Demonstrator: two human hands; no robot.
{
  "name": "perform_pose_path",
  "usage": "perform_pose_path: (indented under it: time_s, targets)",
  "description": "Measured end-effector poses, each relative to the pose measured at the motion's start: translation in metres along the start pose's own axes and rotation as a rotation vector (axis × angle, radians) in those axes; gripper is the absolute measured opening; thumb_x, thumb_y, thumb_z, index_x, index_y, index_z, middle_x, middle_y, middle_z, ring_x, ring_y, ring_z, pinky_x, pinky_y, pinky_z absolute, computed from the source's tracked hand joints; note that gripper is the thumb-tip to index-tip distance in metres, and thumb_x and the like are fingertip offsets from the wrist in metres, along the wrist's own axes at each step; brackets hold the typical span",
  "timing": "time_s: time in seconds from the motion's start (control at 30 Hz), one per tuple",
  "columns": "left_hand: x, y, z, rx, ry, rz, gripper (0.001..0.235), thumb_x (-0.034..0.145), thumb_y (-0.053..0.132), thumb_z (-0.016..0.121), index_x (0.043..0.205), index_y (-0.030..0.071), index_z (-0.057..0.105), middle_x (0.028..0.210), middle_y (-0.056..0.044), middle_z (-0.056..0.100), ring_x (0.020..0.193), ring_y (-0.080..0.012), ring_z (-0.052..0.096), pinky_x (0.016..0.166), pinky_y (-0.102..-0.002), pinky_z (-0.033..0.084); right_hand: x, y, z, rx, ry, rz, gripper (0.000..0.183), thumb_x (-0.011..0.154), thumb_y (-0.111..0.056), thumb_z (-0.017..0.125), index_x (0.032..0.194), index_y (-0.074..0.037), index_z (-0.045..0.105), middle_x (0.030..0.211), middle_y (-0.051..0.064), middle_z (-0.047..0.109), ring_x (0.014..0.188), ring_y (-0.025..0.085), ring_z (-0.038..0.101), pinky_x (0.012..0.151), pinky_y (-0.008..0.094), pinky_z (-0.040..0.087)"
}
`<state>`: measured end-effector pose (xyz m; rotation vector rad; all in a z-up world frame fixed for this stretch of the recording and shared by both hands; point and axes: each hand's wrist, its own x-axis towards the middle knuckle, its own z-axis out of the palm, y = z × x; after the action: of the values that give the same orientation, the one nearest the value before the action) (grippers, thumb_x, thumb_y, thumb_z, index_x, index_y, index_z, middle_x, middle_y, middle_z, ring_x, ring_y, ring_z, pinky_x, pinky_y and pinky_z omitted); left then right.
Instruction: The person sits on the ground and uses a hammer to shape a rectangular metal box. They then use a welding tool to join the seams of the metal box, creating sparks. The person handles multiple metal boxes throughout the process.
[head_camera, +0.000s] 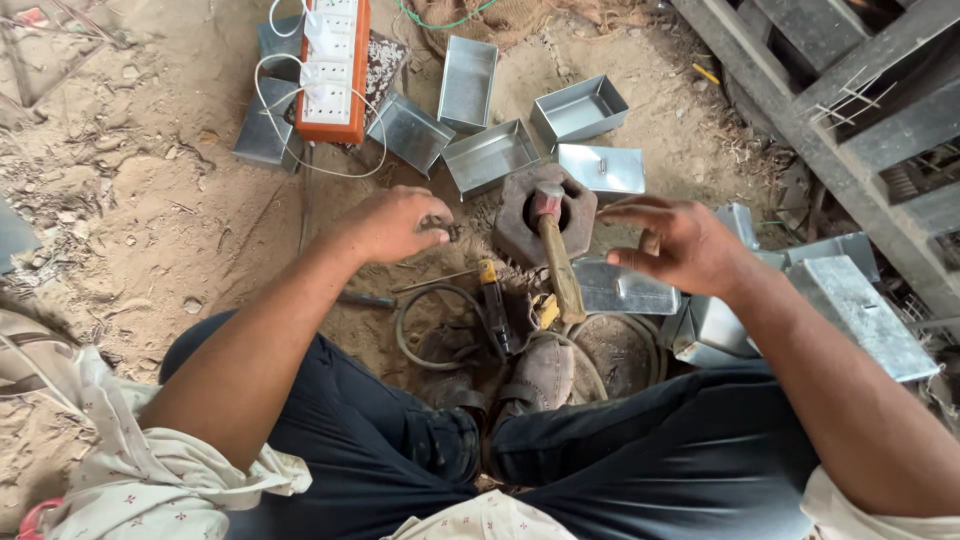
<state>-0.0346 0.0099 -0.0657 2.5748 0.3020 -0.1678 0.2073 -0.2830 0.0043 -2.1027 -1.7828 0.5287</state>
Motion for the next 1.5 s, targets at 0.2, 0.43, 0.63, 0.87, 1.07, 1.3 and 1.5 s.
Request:
perform_pose_path:
  time_s: [0.2, 0.43, 0.63, 0.87, 1.07, 1.3, 1.5]
  targets:
    - [-0.002, -0.009, -0.007, -0.093, 0.015, -0.071, 0.033, 0.091, 0.035, 0.072, 0.119, 0.016, 0.072, 0.118, -0.009, 0.071, 0.107, -0.0259, 0.07, 0.094, -0.042, 0.054, 0.006, 0.039, 0.009, -0.06, 0.037, 0.016, 0.041, 0.09, -0.034, 0.074, 0.125, -0.012, 0.072, 0.121, 0.014, 0.074, 0.079, 0.025, 0.077, 0.074, 0.039, 0.065]
    - [0.005, -0.042, -0.005, -0.163, 0.092, -0.145, 0.035, 0.092, 0.031, 0.074, 0.122, 0.011, 0.072, 0.115, -0.011, 0.075, 0.104, -0.0223, 0.072, 0.093, -0.038, 0.056, 0.003, 0.068, 0.011, -0.096, 0.001, 0.37, 0.047, 0.088, -0.036, 0.079, 0.129, -0.015, 0.073, 0.093, 0.015, 0.08, 0.074, 0.023, 0.077, 0.074, 0.039, 0.063]
    - [0.004, -0.037, -0.003, -0.153, 0.053, -0.197, 0.035, 0.092, 0.031, 0.074, 0.122, 0.014, 0.072, 0.116, -0.009, 0.075, 0.105, -0.0224, 0.072, 0.091, -0.04, 0.056, 0.006, 0.069, 0.02, -0.109, 0.01, 0.231, 0.048, 0.089, -0.039, 0.077, 0.129, -0.013, 0.07, 0.112, 0.012, 0.078, 0.076, 0.024, 0.077, 0.076, 0.04, 0.063]
    - [0.008, -0.031, 0.0, -0.12, 0.029, -0.209, 0.035, 0.092, 0.032, 0.073, 0.123, 0.014, 0.073, 0.116, -0.009, 0.075, 0.106, -0.0239, 0.072, 0.094, -0.04, 0.057, 0.014, 0.064, 0.03, -0.108, -0.088, 0.234, 0.047, 0.089, -0.041, 0.074, 0.13, -0.018, 0.069, 0.113, 0.01, 0.078, 0.078, 0.025, 0.078, 0.082, 0.04, 0.063]
    - [0.008, -0.036, 0.006, -0.13, 0.045, -0.229, 0.035, 0.092, 0.032, 0.073, 0.123, 0.014, 0.072, 0.117, -0.009, 0.075, 0.107, -0.0242, 0.071, 0.095, -0.041, 0.055, 0.012, 0.067, 0.032, -0.101, -0.042, 0.136, 0.044, 0.088, -0.037, 0.077, 0.126, -0.017, 0.072, 0.116, 0.009, 0.077, 0.079, 0.025, 0.077, 0.079, 0.04, 0.062]
    - [0.013, -0.042, 0.013, -0.122, 0.037, -0.3, 0.036, 0.093, 0.033, 0.072, 0.125, 0.016, 0.071, 0.123, -0.008, 0.073, 0.113, -0.0251, 0.069, 0.099, -0.042, 0.053, 0.008, 0.064, 0.028, -0.061, 0.023, 0.072, 0.043, 0.085, -0.031, 0.08, 0.125, -0.015, 0.073, 0.111, 0.01, 0.078, 0.079, 0.026, 0.077, 0.074, 0.041, 0.06]
    - [0.017, -0.054, 0.021, -0.031, 0.146, -0.144, 0.041, 0.091, 0.032, 0.075, 0.128, 0.015, 0.071, 0.131, -0.013, 0.068, 0.121, -0.0306, 0.064, 0.103, -0.045, 0.051, 0.0, 0.071, 0.025, -0.1, 0.005, 0.152, 0.042, 0.088, -0.032, 0.081, 0.127, -0.017, 0.074, 0.094, 0.017, 0.078, 0.073, 0.027, 0.075, 0.072, 0.041, 0.059]
